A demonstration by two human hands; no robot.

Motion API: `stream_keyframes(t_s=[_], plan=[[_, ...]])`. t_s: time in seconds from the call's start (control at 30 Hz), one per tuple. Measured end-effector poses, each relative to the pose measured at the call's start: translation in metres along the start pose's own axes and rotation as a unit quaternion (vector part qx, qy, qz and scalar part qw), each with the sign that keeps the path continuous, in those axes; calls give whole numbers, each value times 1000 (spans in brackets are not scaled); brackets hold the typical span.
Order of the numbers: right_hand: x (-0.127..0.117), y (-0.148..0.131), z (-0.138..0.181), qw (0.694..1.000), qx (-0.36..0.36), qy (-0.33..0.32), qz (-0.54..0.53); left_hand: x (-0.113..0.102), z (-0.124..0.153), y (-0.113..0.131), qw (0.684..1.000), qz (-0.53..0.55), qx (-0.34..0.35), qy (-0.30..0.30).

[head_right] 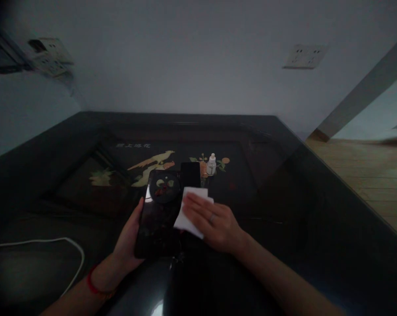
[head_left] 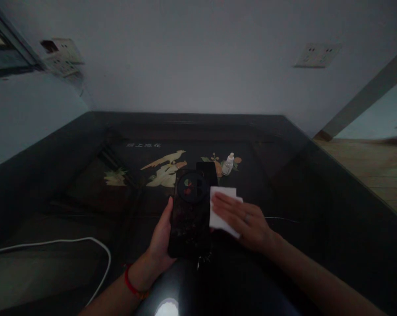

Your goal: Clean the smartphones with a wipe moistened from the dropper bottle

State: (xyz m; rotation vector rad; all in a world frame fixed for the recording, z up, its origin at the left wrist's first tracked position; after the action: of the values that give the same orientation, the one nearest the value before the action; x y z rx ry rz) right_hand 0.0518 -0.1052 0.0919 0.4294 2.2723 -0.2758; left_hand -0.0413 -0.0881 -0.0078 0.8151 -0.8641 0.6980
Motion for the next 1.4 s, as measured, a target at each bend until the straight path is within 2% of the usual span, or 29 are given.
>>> stream_keyframes(t_s=[0.1, 0.13, 0.23, 0.3, 0.43, 0.5, 0.6, 0.67, 0.8, 0.93, 0.97, 1.07, 1.1, 1.23, 1.27, 1.37, 1.4], plan=[[6, -26, 0, 997, -71, -33, 1, -2, -2, -8, 999, 13, -32, -9], [5, -22, -4, 998, -62, -23, -5, -2, -2, -10, 999, 8, -35, -12], [-6, 12, -16, 998, 39, 36, -17, -3, -2, -9, 1000, -7, -21, -11], [-8, 21, -18, 998, 54, 43, -15, -2, -2, -7, 1000, -5, -16, -6], [2, -19, -9, 996, -85, -32, 0, -1, -3, -5, 1000, 17, -20, 5], [1, -23, -8, 996, -82, -30, -5, -2, -4, -5, 1000, 16, -21, 11], [0, -10, -19, 999, -13, 7, -42, -7, -4, -4, 1000, 6, -10, 26], [7, -12, -29, 998, -12, 7, -61, -11, -3, -6, 999, 8, -18, 35], [24, -36, -39, 998, -53, -8, -26, -14, 0, -11, 998, 36, -44, 24], [30, -71, -29, 981, -189, -32, -27, -11, 1, -21, 994, 26, -109, -13], [29, -69, -28, 981, -187, -31, -30, -11, 1, -21, 993, 39, -110, -11], [28, -44, -34, 995, -93, -24, -12, -9, -2, -16, 992, 92, -81, -2], [30, -42, -34, 996, -84, -29, -6, -7, -2, -16, 992, 90, -83, -1], [33, -66, -20, 976, -211, -47, -28, -8, 1, -18, 995, 19, -95, 24], [32, -66, -18, 976, -209, -45, -30, -9, 1, -17, 995, 14, -89, 31], [30, -42, -22, 995, -96, -37, -12, -14, 0, -14, 995, 48, -71, 46], [30, -38, -21, 996, -81, -38, -10, -15, -1, -13, 995, 56, -68, 45]])
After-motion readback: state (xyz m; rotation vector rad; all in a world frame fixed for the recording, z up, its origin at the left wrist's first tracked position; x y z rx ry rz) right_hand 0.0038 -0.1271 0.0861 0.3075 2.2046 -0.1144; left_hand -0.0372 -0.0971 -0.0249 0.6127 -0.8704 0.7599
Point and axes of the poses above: each hand's wrist, its own z-axis away from the middle knuckle, its own x-axis out of the palm, y = z × x, the point moved 10 cm from there along -z, towards the middle knuckle, and after that the axes turned 3 degrees about x, right-handed, at the moved point
